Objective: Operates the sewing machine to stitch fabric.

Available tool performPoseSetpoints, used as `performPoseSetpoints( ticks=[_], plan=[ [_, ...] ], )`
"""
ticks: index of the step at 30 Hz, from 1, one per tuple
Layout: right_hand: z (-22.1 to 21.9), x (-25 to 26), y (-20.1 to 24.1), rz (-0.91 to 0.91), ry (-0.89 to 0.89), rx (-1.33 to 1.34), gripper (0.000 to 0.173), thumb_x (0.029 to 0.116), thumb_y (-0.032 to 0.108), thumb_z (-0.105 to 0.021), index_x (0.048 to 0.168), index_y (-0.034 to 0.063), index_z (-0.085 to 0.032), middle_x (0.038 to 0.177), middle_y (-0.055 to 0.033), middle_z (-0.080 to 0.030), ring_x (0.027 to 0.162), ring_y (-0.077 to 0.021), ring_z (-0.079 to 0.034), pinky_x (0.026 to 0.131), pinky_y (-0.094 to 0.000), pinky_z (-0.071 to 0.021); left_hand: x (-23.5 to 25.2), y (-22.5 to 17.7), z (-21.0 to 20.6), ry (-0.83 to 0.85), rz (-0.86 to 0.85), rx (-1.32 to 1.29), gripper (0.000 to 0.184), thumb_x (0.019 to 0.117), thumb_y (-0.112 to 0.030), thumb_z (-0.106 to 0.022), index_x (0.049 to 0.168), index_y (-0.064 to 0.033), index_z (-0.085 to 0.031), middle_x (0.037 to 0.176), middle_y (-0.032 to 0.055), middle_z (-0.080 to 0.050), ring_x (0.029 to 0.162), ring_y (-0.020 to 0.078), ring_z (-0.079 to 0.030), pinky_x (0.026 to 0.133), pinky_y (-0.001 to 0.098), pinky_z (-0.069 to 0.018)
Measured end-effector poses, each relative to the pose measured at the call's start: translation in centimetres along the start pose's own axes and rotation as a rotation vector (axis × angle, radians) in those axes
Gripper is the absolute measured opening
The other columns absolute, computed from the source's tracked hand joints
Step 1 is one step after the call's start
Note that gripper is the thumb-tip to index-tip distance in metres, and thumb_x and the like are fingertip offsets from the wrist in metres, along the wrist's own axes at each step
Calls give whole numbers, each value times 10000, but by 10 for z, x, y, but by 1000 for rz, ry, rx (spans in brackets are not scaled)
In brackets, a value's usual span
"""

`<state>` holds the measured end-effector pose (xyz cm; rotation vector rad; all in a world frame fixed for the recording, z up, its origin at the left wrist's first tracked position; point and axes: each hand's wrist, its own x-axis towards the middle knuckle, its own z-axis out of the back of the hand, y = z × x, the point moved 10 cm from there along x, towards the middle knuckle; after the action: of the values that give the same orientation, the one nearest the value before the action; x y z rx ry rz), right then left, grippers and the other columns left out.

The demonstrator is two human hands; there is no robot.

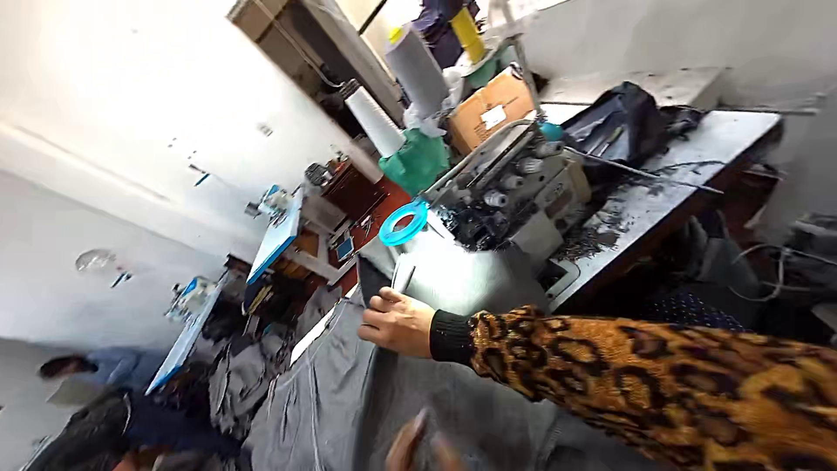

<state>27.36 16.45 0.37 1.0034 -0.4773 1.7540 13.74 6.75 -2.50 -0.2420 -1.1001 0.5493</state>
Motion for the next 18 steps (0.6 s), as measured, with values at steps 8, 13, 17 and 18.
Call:
performPoseSetpoints(
  ticks=[8,13,17,18],
  plan=[
    [85,-214,-52,-617,-573,69,208,1029,311,-539,1103,140,-634,1080,-34,-690,1142,-153,-630,1064,-392,-464,-33,71,-175,270,31,-242,884,775,-438,-782,1362,146,-474,1306,326,-553,1182,221,-598,1028,285,-483],
    [75,-280,-109,-997,-219,138,315,877,-69,-557,1147,-11,-708,1138,-173,-709,1130,-348,-653,984,-517,-524,-16,52,-173,138,-38,-27,621,771,-327,-773,1203,96,-633,1081,267,-607,936,267,-608,855,336,-531],
    [53,-255,-119,-1040,234,141,523,882,99,-746,1373,-7,-600,1366,-223,-589,1301,-431,-508,1097,-576,-392,-9,25,-179,211,-131,178,391,788,-232,-722,1042,65,-734,1036,323,-649,950,493,-626,850,545,-528],
    [54,-254,-123,-1072,300,99,615,867,187,-795,1404,-4,-564,1398,-229,-558,1308,-437,-490,1093,-578,-390,-8,22,-181,233,-145,187,371,791,-220,-714,1034,59,-739,1052,324,-656,975,505,-625,872,556,-521]
  ],
)
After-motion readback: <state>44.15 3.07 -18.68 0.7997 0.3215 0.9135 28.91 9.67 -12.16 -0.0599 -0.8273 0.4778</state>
